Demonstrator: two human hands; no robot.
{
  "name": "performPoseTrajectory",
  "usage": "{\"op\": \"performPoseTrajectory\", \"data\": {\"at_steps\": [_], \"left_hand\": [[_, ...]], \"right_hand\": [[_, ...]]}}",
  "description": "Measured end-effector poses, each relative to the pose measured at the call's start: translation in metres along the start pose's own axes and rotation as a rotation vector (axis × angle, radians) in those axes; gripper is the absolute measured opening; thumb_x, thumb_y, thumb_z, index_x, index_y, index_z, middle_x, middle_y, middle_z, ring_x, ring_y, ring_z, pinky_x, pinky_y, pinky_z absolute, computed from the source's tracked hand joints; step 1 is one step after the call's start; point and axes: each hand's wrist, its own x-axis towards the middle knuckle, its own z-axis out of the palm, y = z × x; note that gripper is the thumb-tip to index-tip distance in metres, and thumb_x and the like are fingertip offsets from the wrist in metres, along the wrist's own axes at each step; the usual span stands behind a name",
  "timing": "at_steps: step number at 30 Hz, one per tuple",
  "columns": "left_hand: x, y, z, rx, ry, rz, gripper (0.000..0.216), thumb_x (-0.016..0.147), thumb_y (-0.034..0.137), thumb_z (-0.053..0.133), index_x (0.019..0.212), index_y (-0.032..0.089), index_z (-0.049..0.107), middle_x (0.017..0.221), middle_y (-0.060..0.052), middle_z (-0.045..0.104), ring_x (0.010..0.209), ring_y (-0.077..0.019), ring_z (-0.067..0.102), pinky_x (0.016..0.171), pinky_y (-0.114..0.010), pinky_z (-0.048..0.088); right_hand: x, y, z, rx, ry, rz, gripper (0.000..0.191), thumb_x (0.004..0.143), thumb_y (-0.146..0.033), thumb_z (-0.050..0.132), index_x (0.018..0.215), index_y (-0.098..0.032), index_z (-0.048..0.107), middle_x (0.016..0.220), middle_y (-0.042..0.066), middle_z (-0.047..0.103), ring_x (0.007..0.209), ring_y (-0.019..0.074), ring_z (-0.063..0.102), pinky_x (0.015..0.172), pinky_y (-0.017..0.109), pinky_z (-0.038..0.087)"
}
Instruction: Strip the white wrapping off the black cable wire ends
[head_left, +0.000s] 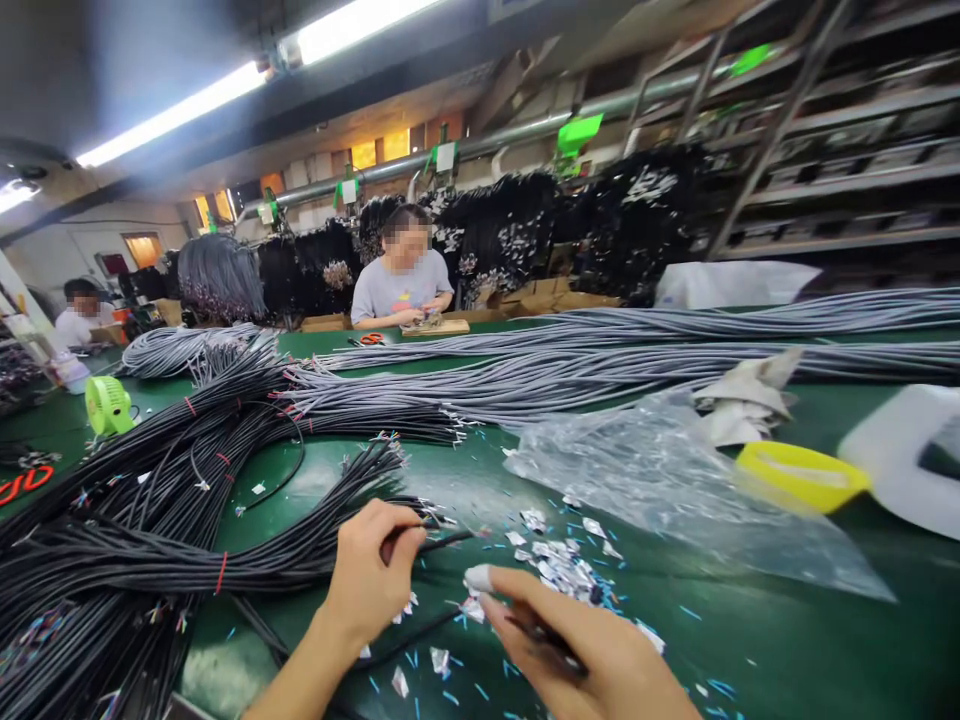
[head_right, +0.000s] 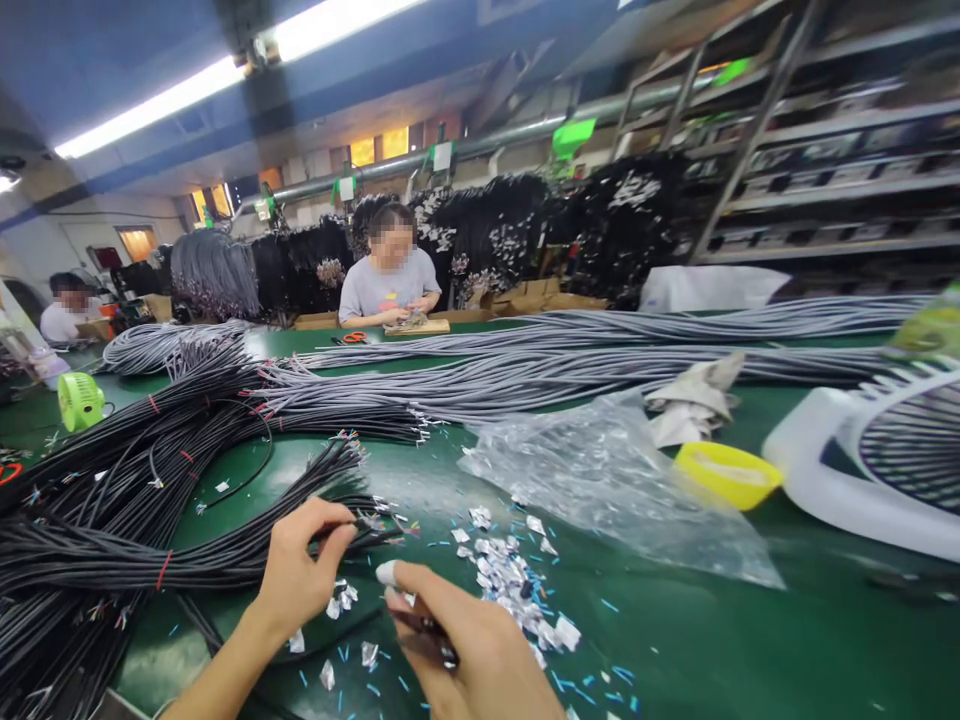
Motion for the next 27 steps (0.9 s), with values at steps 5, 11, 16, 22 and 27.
{"op": "performPoseTrajectory", "data": {"at_steps": [5, 11, 16, 22, 27], "left_hand": [[-0.010, 0.014, -0.003, -0.217, 0.031, 0.135, 0.017, 0.086, 0.014, 0.049, 0.078, 0.013, 0.063, 0.072, -0.004, 0.060, 0.059, -0.0127, 0.054, 0.053, -0.019, 0.044], [-0.016, 0.021, -0.005, -0.187, 0.004, 0.280, 0.022, 0.094, 0.018, 0.043, 0.110, 0.016, 0.059, 0.068, -0.003, 0.059, 0.056, -0.0134, 0.053, 0.052, -0.021, 0.043], [-0.021, 0.024, -0.002, -0.165, 0.038, 0.282, 0.028, 0.097, 0.022, 0.039, 0.108, 0.012, 0.063, 0.067, -0.004, 0.055, 0.054, -0.0125, 0.051, 0.049, -0.020, 0.042], [-0.020, 0.028, -0.001, -0.209, 0.099, 0.257, 0.035, 0.097, 0.025, 0.041, 0.089, 0.005, 0.068, 0.062, -0.006, 0.054, 0.051, -0.0116, 0.050, 0.046, -0.020, 0.037], [-0.019, 0.029, -0.003, -0.247, 0.017, 0.184, 0.045, 0.098, 0.030, 0.036, 0.082, 0.004, 0.069, 0.058, -0.007, 0.054, 0.050, -0.0124, 0.050, 0.045, -0.021, 0.035]], "right_hand": [[0.009, 0.000, -0.003, -0.015, 0.116, 0.125, 0.034, 0.095, -0.038, 0.042, 0.071, -0.020, 0.058, 0.056, -0.002, 0.053, 0.047, 0.0141, 0.049, 0.044, 0.020, 0.042], [0.014, -0.008, -0.003, 0.087, 0.120, 0.174, 0.030, 0.094, -0.035, 0.043, 0.074, -0.021, 0.060, 0.060, -0.003, 0.053, 0.049, 0.0136, 0.047, 0.045, 0.020, 0.039], [0.015, -0.010, -0.002, 0.207, 0.195, 0.270, 0.025, 0.090, -0.039, 0.052, 0.076, -0.021, 0.063, 0.061, -0.003, 0.055, 0.051, 0.0135, 0.049, 0.048, 0.019, 0.041], [0.017, -0.010, -0.003, 0.284, 0.155, 0.370, 0.028, 0.084, -0.039, 0.054, 0.065, -0.020, 0.060, 0.062, -0.002, 0.055, 0.055, 0.0153, 0.052, 0.049, 0.020, 0.042], [0.013, -0.009, -0.003, 0.204, 0.192, 0.257, 0.019, 0.085, -0.029, 0.056, 0.077, -0.021, 0.070, 0.059, -0.003, 0.061, 0.050, 0.0150, 0.056, 0.046, 0.018, 0.046]]}}
